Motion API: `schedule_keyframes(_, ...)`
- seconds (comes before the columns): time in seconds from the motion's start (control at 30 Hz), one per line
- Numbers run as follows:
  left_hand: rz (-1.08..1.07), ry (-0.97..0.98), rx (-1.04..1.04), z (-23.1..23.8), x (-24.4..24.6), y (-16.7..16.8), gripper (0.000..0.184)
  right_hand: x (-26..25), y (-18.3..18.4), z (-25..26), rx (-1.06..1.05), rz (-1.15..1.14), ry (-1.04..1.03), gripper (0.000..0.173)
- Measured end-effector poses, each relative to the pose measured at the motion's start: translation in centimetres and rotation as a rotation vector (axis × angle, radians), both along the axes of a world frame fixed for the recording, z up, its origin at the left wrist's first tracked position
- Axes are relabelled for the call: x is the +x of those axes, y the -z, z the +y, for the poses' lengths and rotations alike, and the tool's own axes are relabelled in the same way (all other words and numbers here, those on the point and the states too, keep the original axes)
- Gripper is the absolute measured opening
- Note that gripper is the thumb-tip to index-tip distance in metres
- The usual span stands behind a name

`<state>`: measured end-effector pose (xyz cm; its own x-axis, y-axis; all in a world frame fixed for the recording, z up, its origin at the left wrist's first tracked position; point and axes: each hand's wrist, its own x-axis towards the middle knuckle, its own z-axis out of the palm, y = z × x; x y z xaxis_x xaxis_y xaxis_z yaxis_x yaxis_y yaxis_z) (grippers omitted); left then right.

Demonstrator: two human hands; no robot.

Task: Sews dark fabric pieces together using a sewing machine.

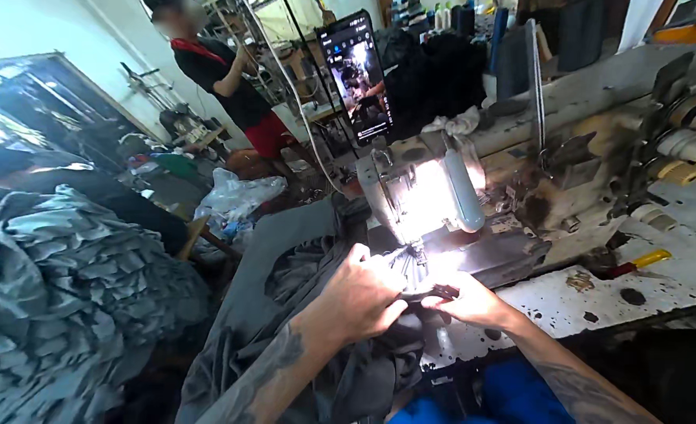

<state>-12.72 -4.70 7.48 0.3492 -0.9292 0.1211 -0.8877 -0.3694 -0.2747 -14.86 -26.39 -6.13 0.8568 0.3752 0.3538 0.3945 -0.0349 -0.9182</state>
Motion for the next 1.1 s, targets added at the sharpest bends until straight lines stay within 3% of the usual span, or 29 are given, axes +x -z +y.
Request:
schedule_keyframes(0.2,0.052,0.075,-0.015,-0.4,0.2,0.6,0.03,-1.9,3.2,1.6,0.248,0.093,0.125,0.011)
schedule_keyframes(0.6,0.1,0.042,0.041,-1.4,0.2,-0.7,0.031,-0.6,5.5,1.6,0.308,-0.16,0.196,0.009)
schedule_keyframes(1.1,-0.026,0.007,0.011,-1.8,-0.1,0.9,0.028,-0.2,5.4,1.9,0.377,-0.143,0.185,0.009)
